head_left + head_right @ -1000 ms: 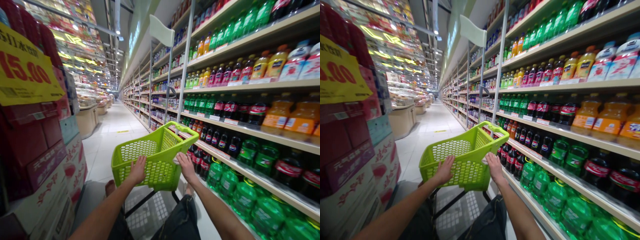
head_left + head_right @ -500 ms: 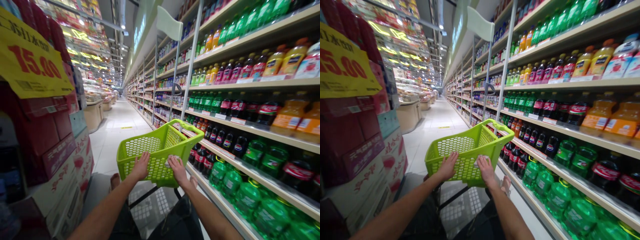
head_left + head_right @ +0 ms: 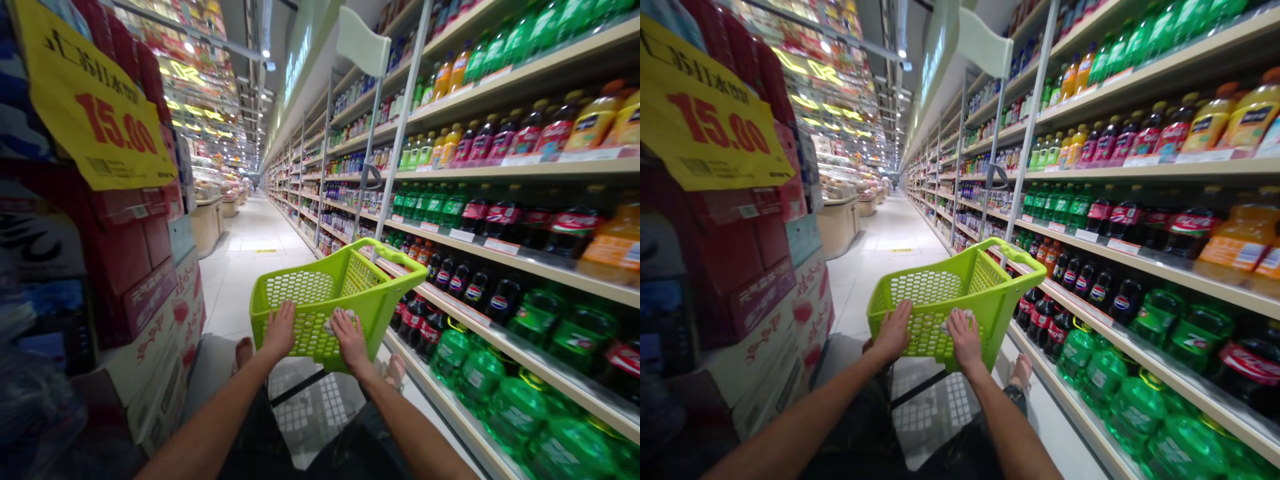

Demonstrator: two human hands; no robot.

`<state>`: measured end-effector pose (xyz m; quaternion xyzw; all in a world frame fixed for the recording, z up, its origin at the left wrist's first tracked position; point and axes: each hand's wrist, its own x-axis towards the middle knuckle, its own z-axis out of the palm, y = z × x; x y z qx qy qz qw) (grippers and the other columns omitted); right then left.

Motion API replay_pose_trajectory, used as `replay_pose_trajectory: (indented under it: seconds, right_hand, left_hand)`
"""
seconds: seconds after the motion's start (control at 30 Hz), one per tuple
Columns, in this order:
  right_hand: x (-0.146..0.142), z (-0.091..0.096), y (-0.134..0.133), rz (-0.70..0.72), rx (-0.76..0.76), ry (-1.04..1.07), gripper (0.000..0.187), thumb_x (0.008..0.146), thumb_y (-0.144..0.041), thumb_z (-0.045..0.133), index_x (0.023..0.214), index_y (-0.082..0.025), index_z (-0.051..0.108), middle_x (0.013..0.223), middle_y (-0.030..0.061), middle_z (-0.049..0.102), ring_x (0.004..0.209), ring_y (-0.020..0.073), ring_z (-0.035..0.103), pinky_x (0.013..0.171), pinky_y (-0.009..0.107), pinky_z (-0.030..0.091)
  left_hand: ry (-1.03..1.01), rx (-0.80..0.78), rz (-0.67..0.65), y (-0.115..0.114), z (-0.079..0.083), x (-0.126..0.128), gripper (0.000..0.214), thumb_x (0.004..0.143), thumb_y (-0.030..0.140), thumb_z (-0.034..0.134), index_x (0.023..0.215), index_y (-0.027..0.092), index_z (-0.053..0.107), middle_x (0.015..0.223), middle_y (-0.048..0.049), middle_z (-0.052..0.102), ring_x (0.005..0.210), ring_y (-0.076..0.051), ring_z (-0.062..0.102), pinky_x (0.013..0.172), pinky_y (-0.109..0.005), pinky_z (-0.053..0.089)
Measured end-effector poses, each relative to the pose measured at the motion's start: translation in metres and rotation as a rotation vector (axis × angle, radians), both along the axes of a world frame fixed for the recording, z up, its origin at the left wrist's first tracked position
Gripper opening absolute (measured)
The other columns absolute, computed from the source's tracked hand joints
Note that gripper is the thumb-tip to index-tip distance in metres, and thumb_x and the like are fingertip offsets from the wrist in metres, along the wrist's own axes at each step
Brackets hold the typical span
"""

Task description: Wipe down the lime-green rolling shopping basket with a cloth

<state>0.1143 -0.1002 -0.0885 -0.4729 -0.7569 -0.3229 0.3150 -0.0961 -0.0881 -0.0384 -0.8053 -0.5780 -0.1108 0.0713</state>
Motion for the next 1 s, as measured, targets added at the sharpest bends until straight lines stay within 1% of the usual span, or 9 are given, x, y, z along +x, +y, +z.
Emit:
replay_pose_trajectory:
  seconds: [0.1,0.17,0.33,0.4,0.57,0.63,0.73,0.87,1.0]
  right_hand:
    - [-0.022,0.029,0.011,-0.019,0.027,0.088,0.044,0.082,-0.005,0.036,0.121,-0.019,0.049,0.131,0.0081,0.045,0.127,0.0216,0.03,0.103,0.047,0.016]
    - [-0.035,0.031,0.018,-0.001,0.012,0.087,0.041,0.082,-0.006,0.037,0.12,-0.018,0.05,0.131,0.0083,0.045,0.126,0.0225,0.031,0.103,0.048,0.018]
    - [-0.046,-0.022,0.012,0.12,-0.061,-0.039,0.033,0.083,-0.01,0.042,0.111,-0.019,0.057,0.12,0.008,0.056,0.118,0.0208,0.042,0.099,0.043,0.028]
    - [-0.049,-0.024,0.008,0.167,-0.064,-0.068,0.033,0.084,-0.01,0.04,0.111,-0.018,0.057,0.117,0.009,0.058,0.117,0.0196,0.044,0.099,0.042,0.029]
    - [-0.1,0.038,0.018,0.21,0.002,0.008,0.039,0.086,-0.01,0.035,0.123,-0.016,0.047,0.13,0.0092,0.045,0.127,0.0196,0.03,0.104,0.045,0.021]
    - [-0.123,0.047,0.022,0.233,-0.037,-0.012,0.037,0.086,-0.012,0.037,0.122,-0.016,0.048,0.132,0.0085,0.043,0.128,0.0217,0.028,0.104,0.048,0.021]
    - [-0.141,0.018,0.019,0.292,-0.18,-0.121,0.032,0.086,-0.016,0.041,0.115,-0.016,0.053,0.129,0.0092,0.047,0.124,0.0233,0.034,0.101,0.048,0.028]
    - [-0.132,-0.027,0.009,0.365,-0.283,-0.228,0.027,0.086,-0.017,0.042,0.108,-0.015,0.058,0.122,0.0095,0.053,0.12,0.0204,0.04,0.097,0.041,0.036]
    - [-0.135,0.008,0.012,0.362,-0.135,-0.113,0.032,0.086,-0.014,0.04,0.116,-0.014,0.053,0.126,0.0095,0.049,0.125,0.0214,0.032,0.1,0.039,0.034]
  left_hand:
    - [-0.004,-0.009,0.066,-0.002,0.002,-0.016,0.071,0.066,0.008,0.039,0.135,0.007,0.02,0.145,-0.0099,0.017,0.133,-0.021,0.012,0.106,-0.045,0.017]
    - [0.005,-0.033,0.034,-0.003,0.005,-0.023,0.072,0.066,0.007,0.04,0.135,0.008,0.02,0.145,-0.0096,0.017,0.133,-0.021,0.013,0.106,-0.044,0.018]
    - [-0.012,-0.029,-0.058,-0.001,0.001,-0.037,0.073,0.065,0.007,0.042,0.135,0.009,0.021,0.144,-0.009,0.019,0.132,-0.02,0.015,0.106,-0.039,0.019]
    - [-0.038,-0.003,-0.015,0.002,-0.004,-0.046,0.072,0.065,0.008,0.042,0.134,0.008,0.022,0.144,-0.0107,0.021,0.132,-0.02,0.016,0.106,-0.039,0.019]
    - [-0.099,-0.001,0.182,0.004,-0.016,-0.073,0.07,0.067,0.012,0.044,0.133,0.007,0.022,0.142,-0.0144,0.023,0.132,-0.024,0.017,0.104,-0.045,0.02]
    - [-0.099,-0.013,0.193,0.004,-0.017,-0.08,0.07,0.067,0.012,0.044,0.133,0.008,0.022,0.143,-0.014,0.023,0.132,-0.024,0.017,0.104,-0.045,0.021]
    - [-0.081,-0.049,0.191,0.001,-0.016,-0.085,0.07,0.068,0.012,0.044,0.133,0.007,0.021,0.143,-0.0146,0.021,0.132,-0.023,0.016,0.105,-0.044,0.02]
    - [-0.082,-0.087,0.197,-0.002,-0.015,-0.084,0.071,0.067,0.009,0.042,0.134,0.008,0.019,0.144,-0.0137,0.019,0.132,-0.022,0.015,0.105,-0.043,0.019]
    - [-0.119,-0.072,0.208,-0.001,-0.017,-0.081,0.07,0.068,0.009,0.042,0.134,0.011,0.018,0.143,-0.0133,0.02,0.133,-0.022,0.014,0.104,-0.042,0.021]
